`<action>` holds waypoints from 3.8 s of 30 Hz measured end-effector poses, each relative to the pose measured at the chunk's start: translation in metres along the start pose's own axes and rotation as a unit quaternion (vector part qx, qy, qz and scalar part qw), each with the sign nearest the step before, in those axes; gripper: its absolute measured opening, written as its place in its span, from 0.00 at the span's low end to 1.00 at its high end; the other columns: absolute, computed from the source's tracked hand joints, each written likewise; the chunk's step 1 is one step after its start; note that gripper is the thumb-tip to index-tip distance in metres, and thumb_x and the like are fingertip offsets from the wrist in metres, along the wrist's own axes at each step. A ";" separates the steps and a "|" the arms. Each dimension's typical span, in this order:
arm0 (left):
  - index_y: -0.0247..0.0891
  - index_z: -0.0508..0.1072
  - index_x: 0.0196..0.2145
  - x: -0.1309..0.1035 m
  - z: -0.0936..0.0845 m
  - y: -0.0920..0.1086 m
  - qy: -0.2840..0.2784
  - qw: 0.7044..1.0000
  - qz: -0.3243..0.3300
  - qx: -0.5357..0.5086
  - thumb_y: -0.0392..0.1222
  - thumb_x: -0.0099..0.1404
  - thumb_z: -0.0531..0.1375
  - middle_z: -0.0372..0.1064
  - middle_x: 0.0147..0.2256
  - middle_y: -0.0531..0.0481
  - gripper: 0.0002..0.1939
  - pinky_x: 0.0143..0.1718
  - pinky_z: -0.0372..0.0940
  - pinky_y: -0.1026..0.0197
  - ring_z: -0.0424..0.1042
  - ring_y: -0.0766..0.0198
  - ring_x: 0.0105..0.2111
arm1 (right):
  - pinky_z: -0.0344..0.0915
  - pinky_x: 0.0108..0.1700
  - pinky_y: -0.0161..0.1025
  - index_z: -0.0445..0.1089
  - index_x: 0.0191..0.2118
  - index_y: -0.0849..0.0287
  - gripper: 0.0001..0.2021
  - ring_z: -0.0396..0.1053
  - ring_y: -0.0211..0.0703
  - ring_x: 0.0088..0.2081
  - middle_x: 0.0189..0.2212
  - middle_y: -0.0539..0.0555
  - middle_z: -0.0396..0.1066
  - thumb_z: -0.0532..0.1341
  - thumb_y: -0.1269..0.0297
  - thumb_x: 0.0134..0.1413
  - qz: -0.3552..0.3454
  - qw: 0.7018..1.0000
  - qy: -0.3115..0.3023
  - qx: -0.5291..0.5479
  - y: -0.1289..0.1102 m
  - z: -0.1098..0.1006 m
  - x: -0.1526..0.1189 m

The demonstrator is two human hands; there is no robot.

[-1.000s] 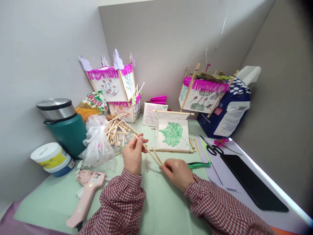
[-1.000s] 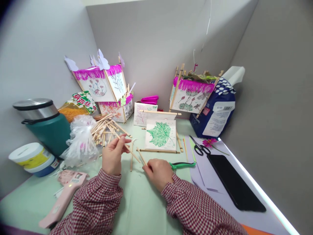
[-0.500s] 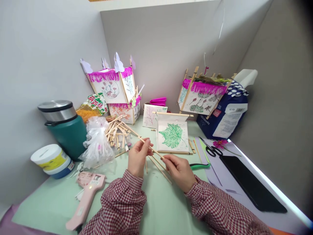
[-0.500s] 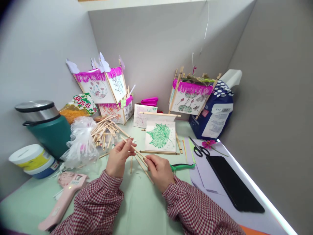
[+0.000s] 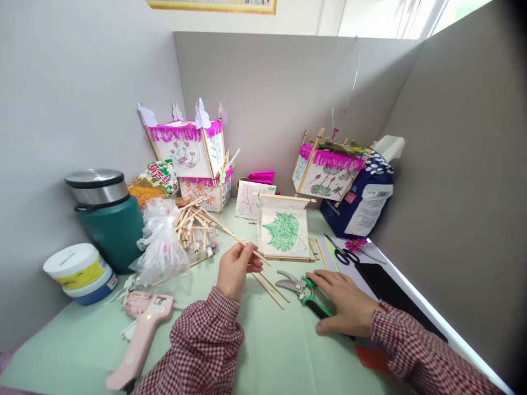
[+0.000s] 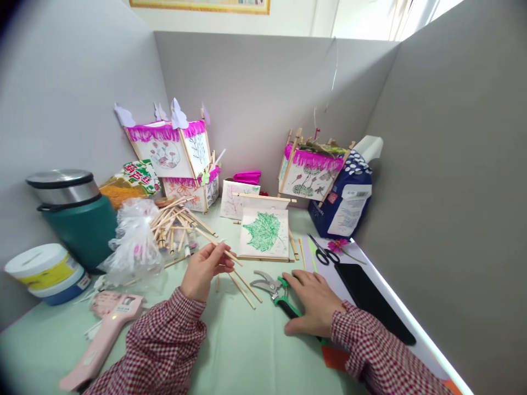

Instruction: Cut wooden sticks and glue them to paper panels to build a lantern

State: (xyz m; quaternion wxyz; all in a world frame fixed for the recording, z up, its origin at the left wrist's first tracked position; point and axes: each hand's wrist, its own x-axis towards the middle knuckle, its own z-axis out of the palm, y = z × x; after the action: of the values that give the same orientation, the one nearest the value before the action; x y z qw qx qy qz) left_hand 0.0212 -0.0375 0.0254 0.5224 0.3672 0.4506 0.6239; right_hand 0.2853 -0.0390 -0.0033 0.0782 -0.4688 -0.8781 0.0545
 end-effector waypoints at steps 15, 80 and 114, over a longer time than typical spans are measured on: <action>0.31 0.72 0.32 0.003 -0.003 -0.001 0.010 0.999 0.028 -0.020 0.54 0.54 0.59 0.69 0.25 0.48 0.20 0.25 0.68 0.64 0.70 0.67 0.23 | 0.61 0.47 0.47 0.59 0.53 0.57 0.32 0.61 0.52 0.46 0.44 0.58 0.62 0.56 0.70 0.34 -0.034 0.977 0.195 0.080 -0.050 -0.014 0.037; 0.30 0.73 0.35 0.003 -0.003 -0.006 0.021 0.997 0.074 0.022 0.48 0.58 0.57 0.69 0.27 0.49 0.17 0.32 0.69 0.63 0.70 0.68 0.26 | 0.64 0.41 0.43 0.60 0.54 0.57 0.31 0.63 0.46 0.41 0.38 0.55 0.62 0.57 0.72 0.37 0.009 0.962 0.207 0.180 -0.065 0.012 0.037; 0.30 0.74 0.33 0.001 0.000 -0.001 0.051 0.997 0.058 0.011 0.49 0.54 0.59 0.68 0.22 0.51 0.17 0.27 0.69 0.63 0.70 0.67 0.22 | 0.64 0.40 0.45 0.60 0.54 0.55 0.30 0.63 0.48 0.41 0.39 0.56 0.63 0.57 0.71 0.39 -0.021 0.959 0.241 0.146 -0.062 0.016 0.039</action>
State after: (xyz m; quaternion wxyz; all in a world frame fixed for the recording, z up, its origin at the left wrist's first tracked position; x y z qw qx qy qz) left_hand 0.0211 -0.0365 0.0243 0.4574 0.3658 0.4618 0.6661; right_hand 0.2104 -0.0415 -0.0053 0.3561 -0.4332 -0.8254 0.0656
